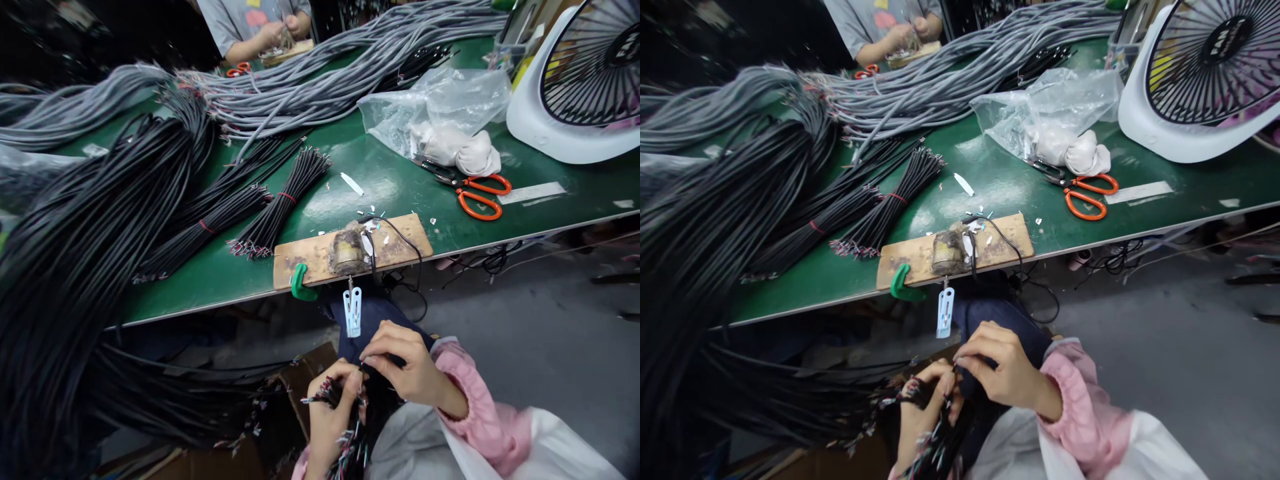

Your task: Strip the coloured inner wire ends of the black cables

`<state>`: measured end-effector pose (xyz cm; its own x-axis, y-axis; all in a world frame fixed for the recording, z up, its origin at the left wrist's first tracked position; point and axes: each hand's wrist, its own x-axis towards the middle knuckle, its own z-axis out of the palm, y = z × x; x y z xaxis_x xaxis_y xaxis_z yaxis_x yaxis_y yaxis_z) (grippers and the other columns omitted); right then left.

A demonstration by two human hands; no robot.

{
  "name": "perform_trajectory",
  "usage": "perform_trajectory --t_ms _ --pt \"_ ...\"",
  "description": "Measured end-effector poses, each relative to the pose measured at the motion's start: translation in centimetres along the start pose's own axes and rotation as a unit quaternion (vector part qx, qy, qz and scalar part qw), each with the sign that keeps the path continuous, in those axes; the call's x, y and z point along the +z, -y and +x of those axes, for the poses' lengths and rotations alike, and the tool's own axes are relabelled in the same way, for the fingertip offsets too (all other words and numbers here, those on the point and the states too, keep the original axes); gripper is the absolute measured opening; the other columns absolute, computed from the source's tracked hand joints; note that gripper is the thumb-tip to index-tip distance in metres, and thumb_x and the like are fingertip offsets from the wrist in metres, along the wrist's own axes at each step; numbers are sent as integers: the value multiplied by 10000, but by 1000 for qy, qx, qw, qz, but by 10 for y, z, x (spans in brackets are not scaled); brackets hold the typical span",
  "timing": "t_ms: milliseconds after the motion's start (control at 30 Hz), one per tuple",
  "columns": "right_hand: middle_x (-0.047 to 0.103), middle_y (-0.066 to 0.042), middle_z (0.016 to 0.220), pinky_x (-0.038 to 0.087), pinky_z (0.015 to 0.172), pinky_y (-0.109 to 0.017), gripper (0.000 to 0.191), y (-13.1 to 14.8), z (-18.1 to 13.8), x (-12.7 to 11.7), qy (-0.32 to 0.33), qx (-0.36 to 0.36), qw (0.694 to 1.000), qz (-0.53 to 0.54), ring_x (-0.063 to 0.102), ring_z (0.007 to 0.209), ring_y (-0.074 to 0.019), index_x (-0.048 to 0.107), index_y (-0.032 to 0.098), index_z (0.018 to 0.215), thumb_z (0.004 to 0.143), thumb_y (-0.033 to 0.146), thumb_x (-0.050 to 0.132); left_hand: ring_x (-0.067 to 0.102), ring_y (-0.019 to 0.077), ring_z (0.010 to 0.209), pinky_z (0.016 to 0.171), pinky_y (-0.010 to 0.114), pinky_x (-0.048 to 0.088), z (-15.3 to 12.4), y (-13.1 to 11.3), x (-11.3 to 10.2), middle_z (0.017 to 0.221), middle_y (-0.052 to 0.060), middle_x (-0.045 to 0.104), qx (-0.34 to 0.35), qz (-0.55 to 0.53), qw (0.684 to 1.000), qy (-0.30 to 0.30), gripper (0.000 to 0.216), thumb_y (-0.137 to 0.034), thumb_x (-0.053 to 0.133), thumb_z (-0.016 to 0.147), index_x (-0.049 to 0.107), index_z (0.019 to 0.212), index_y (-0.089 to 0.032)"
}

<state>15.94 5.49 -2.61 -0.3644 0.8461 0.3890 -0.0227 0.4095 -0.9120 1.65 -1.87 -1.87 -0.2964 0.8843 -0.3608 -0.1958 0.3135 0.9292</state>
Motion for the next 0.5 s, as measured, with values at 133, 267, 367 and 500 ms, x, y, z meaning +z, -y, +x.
perform_trajectory --t_ms 133,267,367,500 --pt "647 -51 732 455 634 -288 173 4 -2 7 -15 32 999 -15 579 664 -163 653 156 837 969 187 546 422 53 324 343 162 331 -2 1 3 482 -54 512 -28 -20 999 3 448 -558 782 762 650 640 -148" --pt "634 -55 751 459 622 -281 177 5 -6 13 -21 40 999 -16 584 686 -167 630 158 861 977 183 498 420 47 327 340 156 339 -3 0 6 499 -55 518 -50 -61 997 1 473 -578 794 737 618 634 -152" --pt "651 -52 742 470 646 -294 174 3 -10 14 -5 29 999 -18 587 673 -165 655 162 860 965 183 518 410 42 340 353 148 337 -3 -3 6 496 -65 496 -51 -91 995 -2 464 -567 800 740 601 645 -159" --pt "673 -37 720 470 623 -297 154 1 -15 15 -45 29 998 -36 570 612 -154 713 172 924 937 162 560 375 25 322 346 136 318 -2 -6 7 479 -76 475 -54 -98 994 -5 477 -566 798 745 588 627 -154"
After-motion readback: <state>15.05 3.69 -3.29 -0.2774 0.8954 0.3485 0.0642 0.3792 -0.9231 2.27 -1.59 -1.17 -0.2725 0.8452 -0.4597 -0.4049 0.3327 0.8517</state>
